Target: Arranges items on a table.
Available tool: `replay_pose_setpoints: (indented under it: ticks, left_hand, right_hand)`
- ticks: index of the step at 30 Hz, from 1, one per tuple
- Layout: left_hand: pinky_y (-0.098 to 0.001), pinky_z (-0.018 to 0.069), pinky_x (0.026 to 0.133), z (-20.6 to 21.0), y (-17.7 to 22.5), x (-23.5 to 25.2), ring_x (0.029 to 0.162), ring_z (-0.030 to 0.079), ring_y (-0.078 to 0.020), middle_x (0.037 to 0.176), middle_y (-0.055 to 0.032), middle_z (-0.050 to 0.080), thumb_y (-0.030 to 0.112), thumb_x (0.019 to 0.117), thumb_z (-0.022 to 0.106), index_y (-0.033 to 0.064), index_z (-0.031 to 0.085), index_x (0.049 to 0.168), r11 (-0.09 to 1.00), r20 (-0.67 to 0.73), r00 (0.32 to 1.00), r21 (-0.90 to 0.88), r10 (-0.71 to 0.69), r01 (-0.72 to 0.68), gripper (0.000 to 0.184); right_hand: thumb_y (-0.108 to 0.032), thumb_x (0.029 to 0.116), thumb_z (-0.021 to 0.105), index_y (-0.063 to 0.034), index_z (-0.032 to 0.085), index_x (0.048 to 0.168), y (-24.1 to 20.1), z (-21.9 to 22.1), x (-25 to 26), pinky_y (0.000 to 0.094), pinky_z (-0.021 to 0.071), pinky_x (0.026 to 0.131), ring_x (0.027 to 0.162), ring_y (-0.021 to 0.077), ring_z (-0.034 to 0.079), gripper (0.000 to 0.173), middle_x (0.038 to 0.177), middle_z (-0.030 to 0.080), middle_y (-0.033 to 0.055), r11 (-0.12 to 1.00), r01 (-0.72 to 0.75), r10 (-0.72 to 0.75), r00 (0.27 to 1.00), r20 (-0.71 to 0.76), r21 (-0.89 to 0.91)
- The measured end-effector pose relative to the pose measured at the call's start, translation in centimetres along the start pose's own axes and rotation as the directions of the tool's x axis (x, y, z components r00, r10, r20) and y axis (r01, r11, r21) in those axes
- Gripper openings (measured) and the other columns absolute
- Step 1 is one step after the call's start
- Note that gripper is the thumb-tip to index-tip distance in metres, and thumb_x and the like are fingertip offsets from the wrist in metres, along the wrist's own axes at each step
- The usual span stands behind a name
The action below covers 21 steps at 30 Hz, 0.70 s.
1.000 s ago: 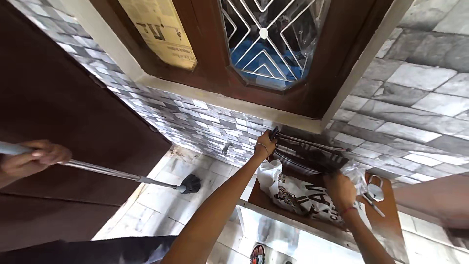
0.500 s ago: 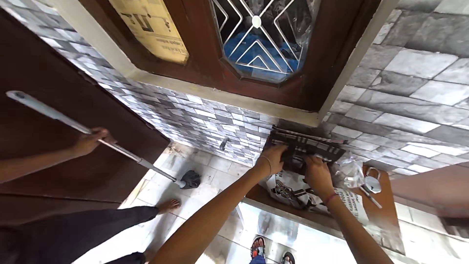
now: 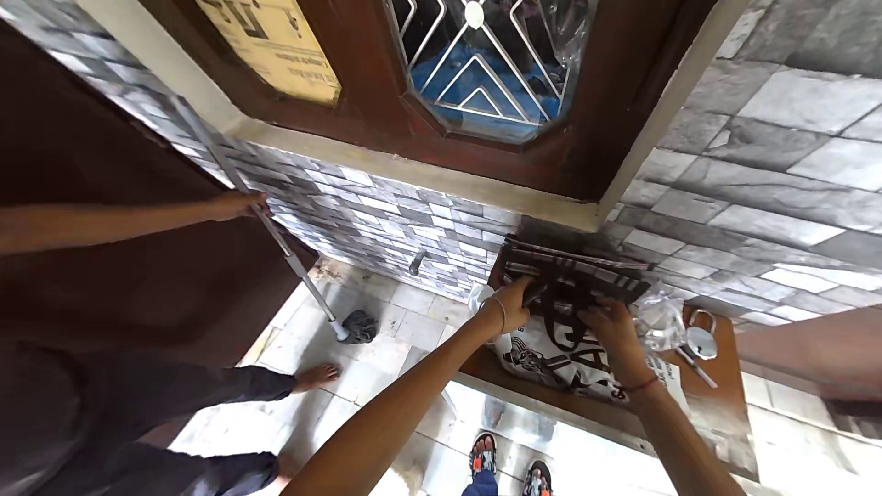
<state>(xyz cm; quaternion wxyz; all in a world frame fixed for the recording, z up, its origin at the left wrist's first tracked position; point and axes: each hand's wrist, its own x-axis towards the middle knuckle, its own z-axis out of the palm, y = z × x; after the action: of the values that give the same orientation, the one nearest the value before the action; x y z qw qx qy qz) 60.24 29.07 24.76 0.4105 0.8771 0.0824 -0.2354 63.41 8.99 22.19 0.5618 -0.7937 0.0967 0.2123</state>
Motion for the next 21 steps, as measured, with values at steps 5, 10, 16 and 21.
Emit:
replay_pose_setpoints:
  ticks: [5,10,16,21]
  left_hand:
    - [-0.0575,0.0459,0.106,0.5,0.2,-0.7,0.134,0.052,-0.0389,0.161,-0.0149,0.036,-0.001,0.0947,0.061,0.0093,0.045,0.154,0.944,0.220,0.975,0.318,0.013,-0.084,0.062]
    - [-0.0617,0.0429,0.105,1.4,0.8,-1.5,0.143,0.039,-0.0424,0.171,-0.0083,0.018,-0.004,0.0900,0.065,0.0153,0.041,0.157,0.910,0.254,0.967,0.408,-0.034,-0.075,0.074]
    - [-0.0588,0.0429,0.105,1.6,0.7,-1.2,0.146,0.033,-0.0425,0.173,-0.0071,-0.009,-0.003,0.0909,0.065,0.0181,0.043,0.156,0.911,0.268,0.960,0.411,-0.084,-0.035,0.072]
    - [-0.0575,0.0434,0.103,2.0,0.8,-0.8,0.148,0.031,-0.0387,0.174,-0.0010,-0.005,-0.001,0.0914,0.065,0.0188,0.045,0.155,0.877,0.255,0.964,0.477,-0.077,-0.057,0.070]
  right_hand:
    - [-0.004,0.1063,0.040,-0.0019,0.059,0.113,-6.0,-3.1,0.0,0.0193,0.0566,0.068,0.071,0.0054,0.066,0.020,0.091,0.068,0.0029,0.889,-0.225,0.035,0.902,0.429,0.400]
    - [-0.014,0.1096,0.044,0.0016,0.026,0.157,-8.1,-4.5,4.9,0.0386,0.0493,0.105,0.127,0.0268,0.058,0.053,0.150,0.047,0.0229,0.968,0.221,-0.235,0.964,0.123,0.118]
    - [-0.004,0.0967,0.064,-0.0002,0.074,0.107,-6.0,-4.6,0.5,0.0453,0.0592,0.079,0.091,0.0270,0.070,0.014,0.106,0.069,0.0169,0.597,0.693,-0.638,0.716,0.285,-0.405]
    - [-0.004,0.1063,0.044,0.0032,0.063,0.134,-4.8,-0.1,1.2,0.0526,0.0452,0.105,0.119,0.0380,0.063,0.034,0.127,0.066,0.0247,0.612,0.513,0.017,0.753,0.658,-0.602]
